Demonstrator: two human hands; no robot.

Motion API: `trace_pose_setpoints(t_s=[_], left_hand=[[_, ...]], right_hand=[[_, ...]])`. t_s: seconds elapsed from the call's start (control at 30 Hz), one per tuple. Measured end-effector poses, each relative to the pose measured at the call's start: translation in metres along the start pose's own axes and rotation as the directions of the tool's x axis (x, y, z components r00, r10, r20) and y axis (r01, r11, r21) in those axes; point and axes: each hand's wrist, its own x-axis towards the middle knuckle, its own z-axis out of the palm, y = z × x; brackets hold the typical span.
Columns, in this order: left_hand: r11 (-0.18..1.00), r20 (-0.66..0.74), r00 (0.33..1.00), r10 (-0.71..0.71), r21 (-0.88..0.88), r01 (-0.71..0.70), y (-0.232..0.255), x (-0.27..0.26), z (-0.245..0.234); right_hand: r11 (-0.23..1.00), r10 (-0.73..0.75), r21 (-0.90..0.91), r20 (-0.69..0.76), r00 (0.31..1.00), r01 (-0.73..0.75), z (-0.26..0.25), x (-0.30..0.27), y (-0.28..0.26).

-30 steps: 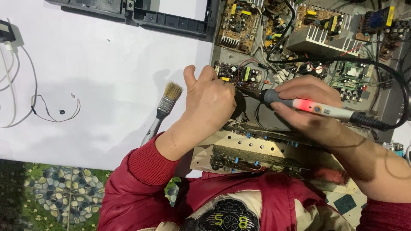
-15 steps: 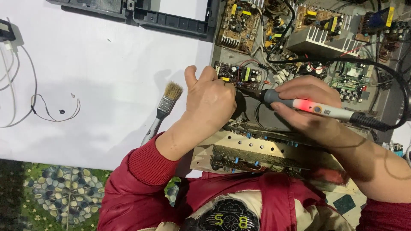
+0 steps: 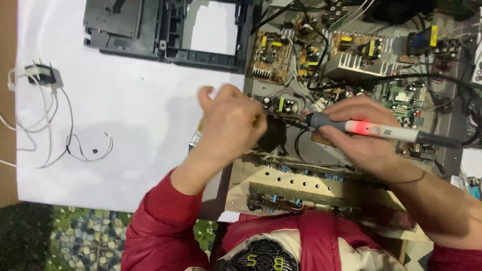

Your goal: The person is repairing an electronic device by soldering components onto a circuit board and cleaning the area with a brush.

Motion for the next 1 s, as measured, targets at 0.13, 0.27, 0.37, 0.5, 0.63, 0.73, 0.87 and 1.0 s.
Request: trace_pose_setpoints(t_s=[0.13, 0.27, 0.37, 0.5, 0.63, 0.73, 0.87, 1.0], left_hand=[[0.963, -0.184, 0.98, 0.082, 0.266, -0.031, -0.009, 0.03, -0.016], [0.934, -0.189, 0.976, 0.11, 0.356, -0.036, -0.028, 0.06, 0.004], [0.926, -0.144, 0.984, 0.108, 0.375, -0.046, -0.032, 0.067, 0.008], [0.924, -0.175, 0.979, 0.105, 0.38, -0.032, -0.047, 0.072, 0.015], [0.928, -0.023, 0.996, 0.082, 0.365, -0.068, -0.054, 0.088, 0.011], [0.934, 0.023, 0.994, 0.105, 0.342, -0.106, -0.061, 0.098, 0.016], [0.945, -0.047, 0.987, 0.157, 0.298, -0.136, -0.06, 0.096, 0.035], [0.939, -0.093, 0.978, 0.187, 0.311, -0.15, -0.06, 0.093, 0.04]], right_hand=[[0.999, 0.049, 0.018, -0.129, 0.99, -0.047, -0.008, -0.007, 0.013], [0.993, 0.091, 0.079, -0.127, 0.988, -0.082, -0.012, -0.005, 0.019], [0.989, 0.105, 0.115, -0.123, 0.987, -0.091, -0.017, -0.008, 0.029], [0.986, 0.166, -0.004, -0.091, 0.982, -0.167, -0.033, 0.004, 0.027], [0.98, -0.041, -0.196, 0.017, 0.999, 0.044, -0.041, 0.021, 0.051], [0.958, 0.033, -0.284, 0.02, 0.999, -0.026, -0.029, 0.043, 0.035], [0.966, 0.072, -0.245, -0.07, 0.995, -0.087, -0.014, 0.048, 0.052], [0.978, 0.03, -0.206, -0.03, 0.999, -0.036, -0.012, 0.049, 0.062]])
